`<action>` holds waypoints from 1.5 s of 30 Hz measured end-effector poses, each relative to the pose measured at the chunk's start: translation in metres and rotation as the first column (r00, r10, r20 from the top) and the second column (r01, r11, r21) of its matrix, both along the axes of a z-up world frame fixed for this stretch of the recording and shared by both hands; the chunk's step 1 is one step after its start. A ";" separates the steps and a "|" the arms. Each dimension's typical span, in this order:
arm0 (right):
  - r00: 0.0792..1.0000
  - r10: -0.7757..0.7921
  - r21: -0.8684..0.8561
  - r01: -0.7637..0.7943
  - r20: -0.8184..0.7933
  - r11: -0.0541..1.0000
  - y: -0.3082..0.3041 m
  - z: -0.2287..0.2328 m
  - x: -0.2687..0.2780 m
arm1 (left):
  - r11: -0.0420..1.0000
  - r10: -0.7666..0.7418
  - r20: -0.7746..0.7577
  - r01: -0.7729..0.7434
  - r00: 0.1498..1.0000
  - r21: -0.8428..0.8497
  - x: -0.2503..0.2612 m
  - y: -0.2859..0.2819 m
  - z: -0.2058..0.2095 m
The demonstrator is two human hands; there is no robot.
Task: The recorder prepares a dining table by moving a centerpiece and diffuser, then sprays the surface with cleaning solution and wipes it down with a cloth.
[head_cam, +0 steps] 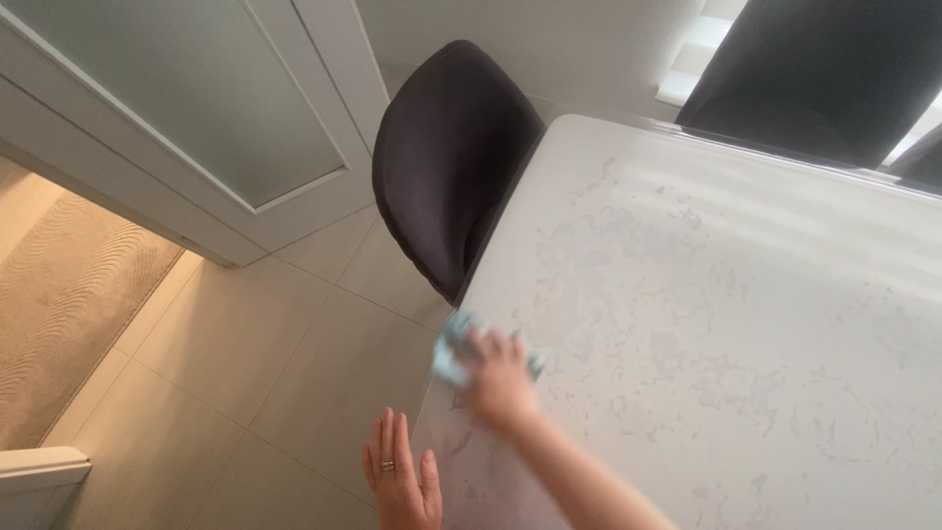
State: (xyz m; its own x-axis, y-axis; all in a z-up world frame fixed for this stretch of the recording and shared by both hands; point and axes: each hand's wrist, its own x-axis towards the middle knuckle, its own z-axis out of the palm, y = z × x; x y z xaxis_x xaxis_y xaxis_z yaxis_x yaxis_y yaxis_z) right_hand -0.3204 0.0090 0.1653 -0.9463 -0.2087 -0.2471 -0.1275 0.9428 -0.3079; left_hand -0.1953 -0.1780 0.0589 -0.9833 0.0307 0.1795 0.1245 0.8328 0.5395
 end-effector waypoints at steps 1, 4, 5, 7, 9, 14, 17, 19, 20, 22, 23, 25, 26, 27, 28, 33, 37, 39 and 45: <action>1.000 0.003 0.000 -0.003 -0.004 1.000 -0.013 -0.009 0.026 | 1.000 0.003 -0.004 -0.003 1.000 0.000 -0.003 0.001 0.010; 0.951 0.267 -0.179 -0.293 -0.157 0.939 -0.038 -0.045 0.104 | 0.997 0.063 -0.168 -0.069 0.984 -0.030 -0.004 0.007 0.035; 0.907 0.385 -0.206 -0.415 -0.171 0.886 -0.038 -0.062 0.126 | 0.997 0.055 -0.168 -0.062 0.984 -0.041 -0.003 0.008 0.040; 0.847 0.497 -0.230 -0.530 -0.187 0.816 -0.024 -0.077 0.154 | 0.997 0.047 -0.167 -0.056 0.985 -0.052 0.002 0.015 0.050; 0.836 0.538 -0.214 -0.548 -0.107 0.809 0.003 -0.070 0.166 | 0.997 0.054 -0.163 -0.061 0.985 -0.042 0.010 0.025 0.060; 0.964 -0.108 -0.025 0.105 -0.243 0.994 0.129 -0.081 0.157 | 1.000 0.026 -0.138 -0.028 0.990 -0.011 0.040 0.052 0.069; 0.853 -0.409 0.114 0.464 -0.324 0.878 0.231 -0.101 0.196 | 1.000 -0.001 -0.170 0.003 0.985 0.014 0.066 0.064 0.079; 0.783 -0.555 0.184 0.612 -0.281 0.769 0.293 -0.103 0.239 | 1.000 -0.018 -0.161 0.020 0.987 0.012 0.078 0.071 0.081; 0.679 -0.652 0.250 0.732 -0.337 0.634 0.318 -0.104 0.269 | 0.999 -0.018 -0.179 0.024 0.984 0.029 0.088 0.071 0.078; 0.565 -0.724 0.307 0.824 -0.396 0.476 0.357 -0.117 0.337 | 0.999 -0.017 -0.188 0.026 0.982 0.045 0.106 0.070 0.074; 0.504 -0.777 0.316 0.859 -0.378 0.403 0.371 -0.129 0.375 | 1.000 -0.007 -0.165 0.006 0.986 -0.006 0.114 0.068 0.074; 0.439 -0.824 0.327 0.886 -0.359 0.329 0.361 -0.126 0.435 | 0.998 0.006 -0.142 -0.015 0.990 -0.059 0.131 0.059 0.074; 0.423 -0.854 0.286 0.895 -0.302 0.342 0.341 -0.109 0.453 | 0.998 0.013 -0.171 -0.024 0.985 -0.060 0.137 0.056 0.077; 0.408 -0.880 0.243 0.904 -0.242 0.352 0.320 -0.091 0.470 | 0.998 0.020 -0.200 -0.033 0.980 -0.061 0.143 0.052 0.079; 0.413 -0.878 0.243 0.902 -0.242 0.357 0.292 -0.068 0.471 | 0.997 0.025 -0.200 -0.038 0.979 -0.061 0.151 0.046 0.077; 0.706 -0.319 0.306 0.606 -0.632 0.734 0.192 -0.095 0.454 | 0.988 0.116 -0.220 -0.136 0.968 -0.077 0.176 0.018 0.078; 0.878 -0.363 0.397 0.468 -0.314 0.790 0.097 -0.080 0.385 | 0.971 0.170 -0.199 -0.198 0.965 -0.132 0.184 0.002 0.074; 0.945 -0.224 0.334 0.296 -0.237 0.895 0.052 -0.060 0.343 | 0.979 0.184 -0.252 -0.201 0.950 -0.043 0.184 -0.001 0.082; 0.991 -0.115 0.085 0.108 0.072 0.990 -0.058 -0.024 0.237 | 0.967 0.217 -0.281 -0.245 0.935 -0.068 0.168 -0.022 0.090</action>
